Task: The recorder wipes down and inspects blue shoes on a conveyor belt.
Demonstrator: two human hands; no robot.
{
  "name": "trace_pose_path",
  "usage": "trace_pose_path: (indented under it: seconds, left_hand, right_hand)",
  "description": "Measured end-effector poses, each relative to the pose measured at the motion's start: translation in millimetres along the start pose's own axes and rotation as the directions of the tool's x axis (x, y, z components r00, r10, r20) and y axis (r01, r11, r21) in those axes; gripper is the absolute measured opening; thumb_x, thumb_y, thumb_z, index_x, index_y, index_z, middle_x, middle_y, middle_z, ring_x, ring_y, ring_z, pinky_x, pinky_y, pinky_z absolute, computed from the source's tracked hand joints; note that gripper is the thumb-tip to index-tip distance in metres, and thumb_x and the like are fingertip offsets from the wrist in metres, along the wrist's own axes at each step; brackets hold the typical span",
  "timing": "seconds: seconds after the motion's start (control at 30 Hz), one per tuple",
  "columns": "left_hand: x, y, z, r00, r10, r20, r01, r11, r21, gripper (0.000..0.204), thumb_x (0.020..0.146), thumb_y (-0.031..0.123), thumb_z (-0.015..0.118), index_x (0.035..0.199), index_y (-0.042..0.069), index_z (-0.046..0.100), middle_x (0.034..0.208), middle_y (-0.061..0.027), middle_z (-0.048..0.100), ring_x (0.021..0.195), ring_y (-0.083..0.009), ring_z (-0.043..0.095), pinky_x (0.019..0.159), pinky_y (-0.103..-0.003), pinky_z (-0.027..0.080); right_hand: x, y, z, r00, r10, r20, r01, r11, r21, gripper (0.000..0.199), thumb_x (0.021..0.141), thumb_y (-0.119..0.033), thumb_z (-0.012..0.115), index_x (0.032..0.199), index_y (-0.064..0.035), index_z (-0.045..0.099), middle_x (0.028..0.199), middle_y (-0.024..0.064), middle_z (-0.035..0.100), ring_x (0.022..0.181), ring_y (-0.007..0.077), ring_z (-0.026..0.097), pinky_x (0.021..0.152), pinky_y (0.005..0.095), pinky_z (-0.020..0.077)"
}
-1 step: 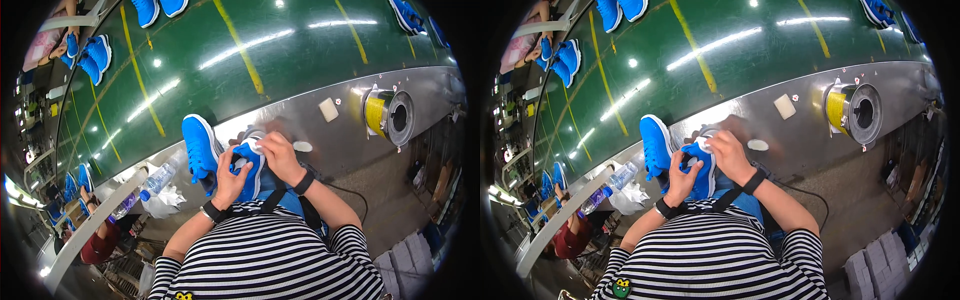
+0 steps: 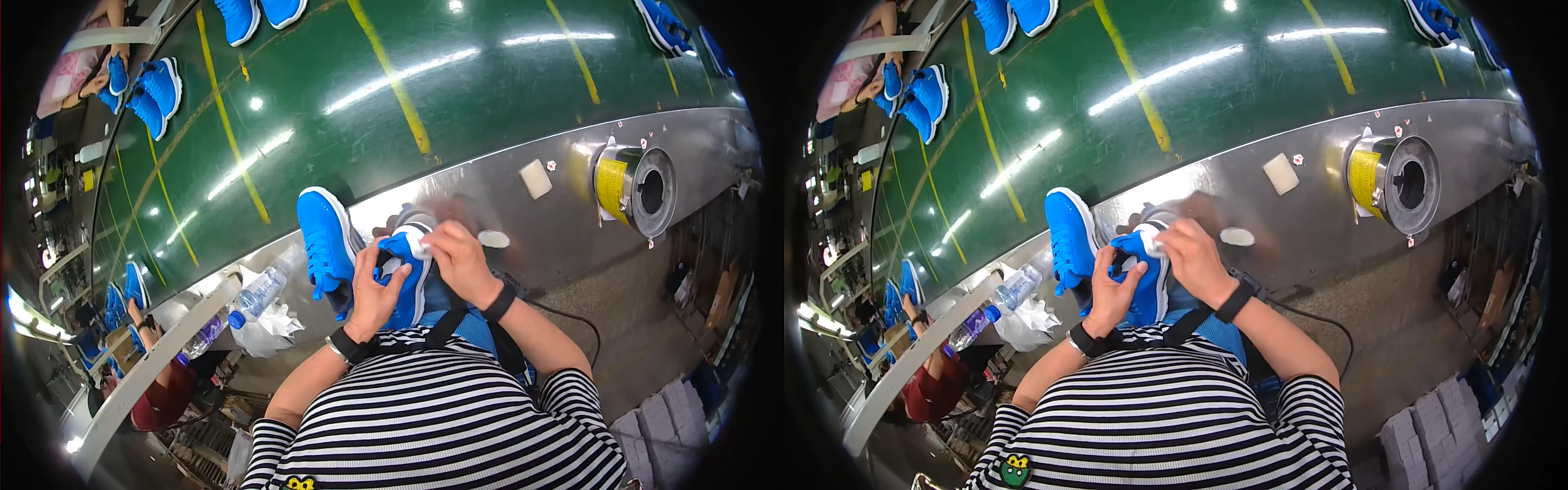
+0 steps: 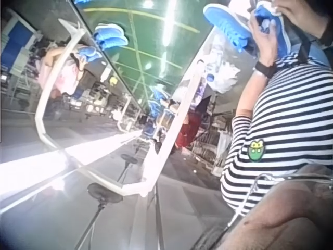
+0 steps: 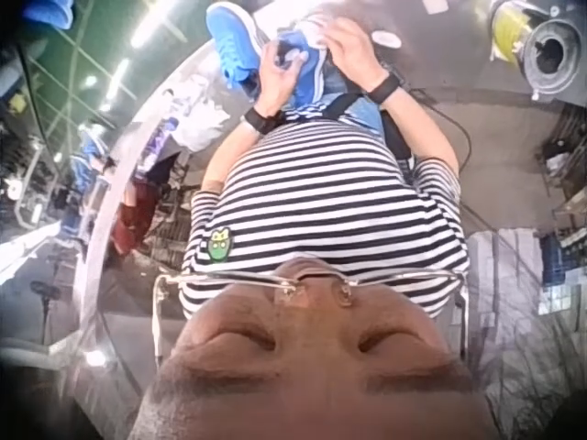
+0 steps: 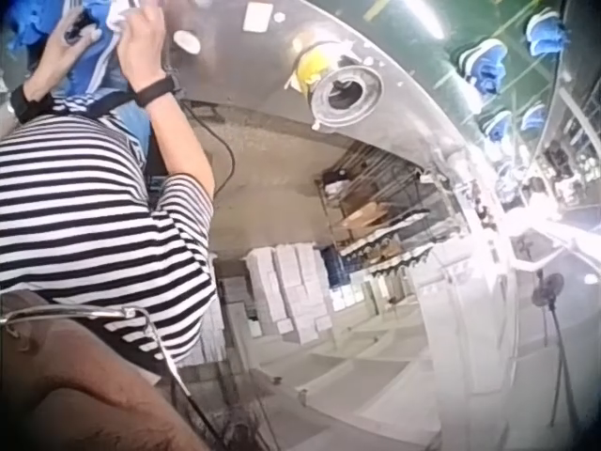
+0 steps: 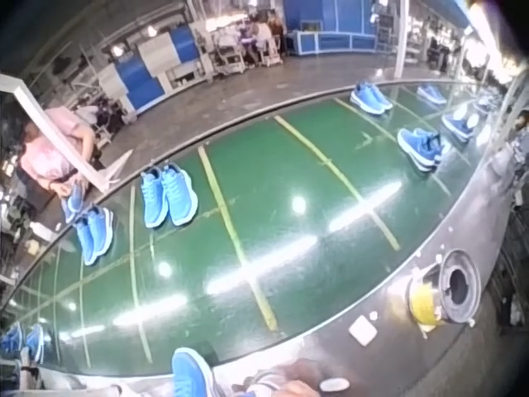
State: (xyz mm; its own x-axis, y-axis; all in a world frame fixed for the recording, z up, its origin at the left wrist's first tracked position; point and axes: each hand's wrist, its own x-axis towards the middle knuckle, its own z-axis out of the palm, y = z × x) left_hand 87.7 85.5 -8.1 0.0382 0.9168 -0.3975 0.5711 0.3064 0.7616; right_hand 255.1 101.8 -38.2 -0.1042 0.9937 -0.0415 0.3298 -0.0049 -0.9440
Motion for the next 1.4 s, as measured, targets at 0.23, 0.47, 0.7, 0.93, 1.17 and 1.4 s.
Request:
trace_pose_path:
  seconds: [0.23, 0.47, 0.7, 0.93, 1.17, 1.4]
  left_hand:
    - [1, -4, -5, 1.0, 0.005, 0.009, -0.005, 1.0, 0.015, 0.049, 0.073, 0.012, 0.068, 0.117, 0.005, 0.048, 0.105, -0.0126, 0.051, 0.098, -0.0249, 0.051, 0.085, -0.031, 0.041]
    - [1, -7, -2, 1.0, -0.029, 0.013, 0.029, 0.999, -0.028, 0.051, 0.072, 0.014, 0.07, 0.117, 0.003, 0.048, 0.103, -0.0124, 0.051, 0.096, -0.024, 0.052, 0.085, -0.031, 0.042]
    - [12, 11, -10, 0.999, 0.052, 0.008, -0.051, 0.995, -0.082, 0.055, 0.072, 0.018, 0.07, 0.119, 0.002, 0.047, 0.107, -0.0151, 0.053, 0.099, -0.0247, 0.054, 0.085, -0.032, 0.043]
    - [19, 87, -15, 0.526, 0.708, 0.47, -0.791, 0.611, -0.035, 0.059, 0.063, 0.015, 0.072, 0.116, 0.006, 0.046, 0.114, -0.0125, 0.049, 0.107, -0.0295, 0.046, 0.091, -0.038, 0.038]
    - [25, 32, -16, 0.516, 0.569, 0.64, -0.854, 0.399, 0.334, 0.06, 0.062, 0.008, 0.068, 0.118, 0.018, 0.048, 0.122, -0.0096, 0.043, 0.118, -0.0277, 0.036, 0.096, -0.057, 0.027]
    - [-19, 3, -86, 0.88, 0.408, -0.244, -0.332, 0.895, 0.299, 0.061, 0.065, 0.0, 0.057, 0.123, -0.001, 0.038, 0.108, -0.0199, 0.045, 0.104, -0.0368, 0.043, 0.092, -0.041, 0.035]
  right_hand:
    - [8, -9, -16, 0.945, 0.319, -0.073, -0.299, 0.932, 0.203, 0.012, 0.076, -0.001, 0.057, 0.086, -0.0029, 0.062, 0.075, 0.0107, 0.052, 0.067, 0.0248, 0.054, 0.06, 0.0305, 0.0423]
    - [1, -5, 5, 0.988, 0.153, -0.01, -0.151, 0.983, 0.104, 0.012, 0.076, 0.001, 0.056, 0.087, -0.0016, 0.062, 0.077, 0.0112, 0.052, 0.07, 0.0237, 0.054, 0.063, 0.0294, 0.0427]
    - [-14, 2, -38, 0.889, 0.27, -0.369, -0.268, 0.962, 0.059, 0.01, 0.079, -0.003, 0.056, 0.089, -0.0045, 0.058, 0.081, 0.0033, 0.056, 0.066, 0.0115, 0.049, 0.06, 0.0236, 0.0396]
    - [-22, 54, -73, 0.979, 0.029, -0.202, -0.112, 0.903, -0.414, 0.027, 0.069, 0.0, 0.061, 0.095, -0.0053, 0.059, 0.098, 0.0108, 0.05, 0.093, 0.0281, 0.048, 0.081, 0.036, 0.039]
    - [-48, -12, -58, 0.98, 0.2, -0.01, -0.201, 0.978, -0.05, 0.038, 0.07, -0.01, 0.068, 0.106, -0.0058, 0.057, 0.105, 0.0121, 0.052, 0.097, 0.0238, 0.052, 0.083, 0.0312, 0.0416]
    - [-63, 0, 15, 0.908, 0.412, -0.078, -0.392, 0.9, 0.19, 0.068, 0.07, -0.022, 0.07, 0.127, -0.0032, 0.037, 0.111, 0.02, 0.05, 0.104, 0.0306, 0.05, 0.088, 0.0355, 0.04]
